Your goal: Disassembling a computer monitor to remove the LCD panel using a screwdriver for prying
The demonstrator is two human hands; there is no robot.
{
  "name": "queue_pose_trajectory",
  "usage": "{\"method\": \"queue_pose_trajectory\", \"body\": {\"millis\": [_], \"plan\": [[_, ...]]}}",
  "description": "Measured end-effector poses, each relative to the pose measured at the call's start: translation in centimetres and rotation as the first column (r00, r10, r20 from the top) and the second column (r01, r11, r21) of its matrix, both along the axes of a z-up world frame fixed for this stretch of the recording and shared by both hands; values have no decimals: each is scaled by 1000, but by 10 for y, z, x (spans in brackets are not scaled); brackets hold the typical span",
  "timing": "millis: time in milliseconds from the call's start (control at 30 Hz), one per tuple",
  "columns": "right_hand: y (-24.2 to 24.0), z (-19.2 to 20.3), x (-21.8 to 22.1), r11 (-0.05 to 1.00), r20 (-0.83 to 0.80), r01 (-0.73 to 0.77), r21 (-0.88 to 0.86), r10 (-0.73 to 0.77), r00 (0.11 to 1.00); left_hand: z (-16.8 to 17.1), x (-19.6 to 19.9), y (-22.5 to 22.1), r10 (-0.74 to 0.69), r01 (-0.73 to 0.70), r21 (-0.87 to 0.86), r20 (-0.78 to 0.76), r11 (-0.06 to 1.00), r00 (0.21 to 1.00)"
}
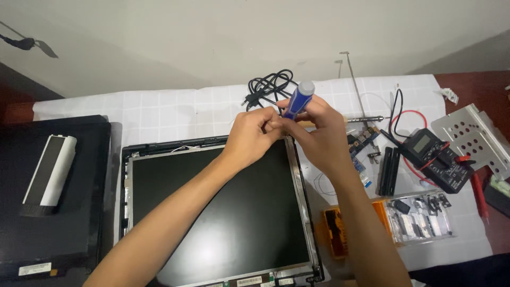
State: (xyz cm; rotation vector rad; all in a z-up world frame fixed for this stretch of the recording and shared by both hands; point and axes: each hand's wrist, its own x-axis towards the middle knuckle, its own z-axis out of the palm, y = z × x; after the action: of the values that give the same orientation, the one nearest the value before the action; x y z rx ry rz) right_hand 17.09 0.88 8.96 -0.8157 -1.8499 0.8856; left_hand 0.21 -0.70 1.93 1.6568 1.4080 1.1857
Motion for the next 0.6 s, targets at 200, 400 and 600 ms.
{"method": "queue_pose_trajectory", "body": {"millis": [200, 400, 600], "plan": [[-6, 11, -2, 978, -144, -85, -192, 58, 988, -3, 0, 2, -12, 10, 80, 28, 997, 1000], [-7, 22, -1, 977, -73, -88, -193, 75, 994, 25, 1, -6, -56, 40, 69, 242, 997, 969], [-3, -2, 2, 982, -128, -13, -189, -12, 992, 5, 2, 1, -19, 8, 73, 162, 997, 987]]}}
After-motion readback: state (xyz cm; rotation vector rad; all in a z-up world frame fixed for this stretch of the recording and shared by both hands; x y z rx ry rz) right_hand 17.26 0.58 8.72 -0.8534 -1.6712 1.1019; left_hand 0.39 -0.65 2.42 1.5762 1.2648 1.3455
